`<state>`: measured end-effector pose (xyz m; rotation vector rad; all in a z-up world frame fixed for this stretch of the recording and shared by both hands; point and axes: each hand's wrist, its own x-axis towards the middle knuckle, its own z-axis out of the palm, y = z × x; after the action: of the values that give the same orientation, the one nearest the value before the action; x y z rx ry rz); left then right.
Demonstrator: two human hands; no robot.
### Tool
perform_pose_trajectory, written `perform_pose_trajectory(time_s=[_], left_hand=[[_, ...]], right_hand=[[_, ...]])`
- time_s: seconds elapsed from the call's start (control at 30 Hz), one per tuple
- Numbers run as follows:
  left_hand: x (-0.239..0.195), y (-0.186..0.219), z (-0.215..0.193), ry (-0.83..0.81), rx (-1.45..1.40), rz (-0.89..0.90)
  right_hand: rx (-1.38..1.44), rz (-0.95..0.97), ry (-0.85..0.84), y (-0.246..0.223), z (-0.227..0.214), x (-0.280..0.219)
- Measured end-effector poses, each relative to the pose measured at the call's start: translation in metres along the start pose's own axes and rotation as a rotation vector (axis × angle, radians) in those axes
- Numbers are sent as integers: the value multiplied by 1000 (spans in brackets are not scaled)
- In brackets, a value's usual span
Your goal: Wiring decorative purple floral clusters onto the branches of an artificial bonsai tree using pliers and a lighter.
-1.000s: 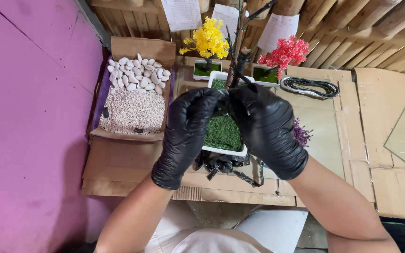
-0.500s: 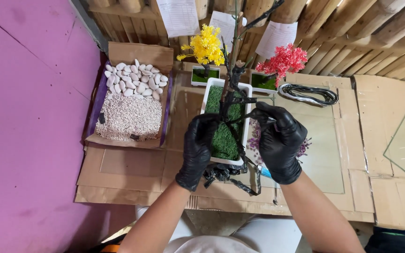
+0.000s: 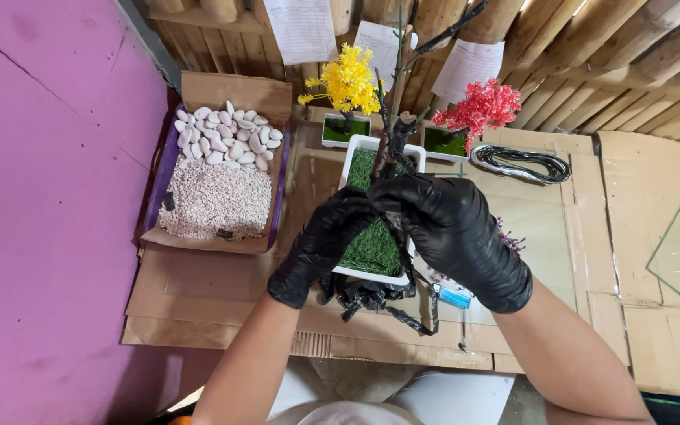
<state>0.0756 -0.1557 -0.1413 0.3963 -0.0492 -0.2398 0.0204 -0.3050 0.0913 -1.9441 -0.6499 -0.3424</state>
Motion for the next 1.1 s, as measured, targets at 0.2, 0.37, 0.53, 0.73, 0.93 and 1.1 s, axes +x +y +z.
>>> perform_pose_trajectory(time_s=[0.2, 0.37, 0.53, 0.73, 0.93, 1.1], left_hand=[[-12, 5, 19, -198, 106, 61], [-2, -17, -4, -235, 2, 184], [-14, 2, 42, -237, 224, 414], [-40, 12, 91, 86, 1178, 734], [-46, 1, 112, 221, 1302, 833], [-48, 0, 115, 256, 1186, 724]], right_hand=[[-162, -71, -38, -5, 7, 11], [-185, -108, -31, -6, 12, 9], [-311, -104, 10, -2, 4, -7], [-194, 70, 267, 33, 4, -35], [164, 186, 505, 80, 11, -48], [320, 237, 583, 109, 6, -34]])
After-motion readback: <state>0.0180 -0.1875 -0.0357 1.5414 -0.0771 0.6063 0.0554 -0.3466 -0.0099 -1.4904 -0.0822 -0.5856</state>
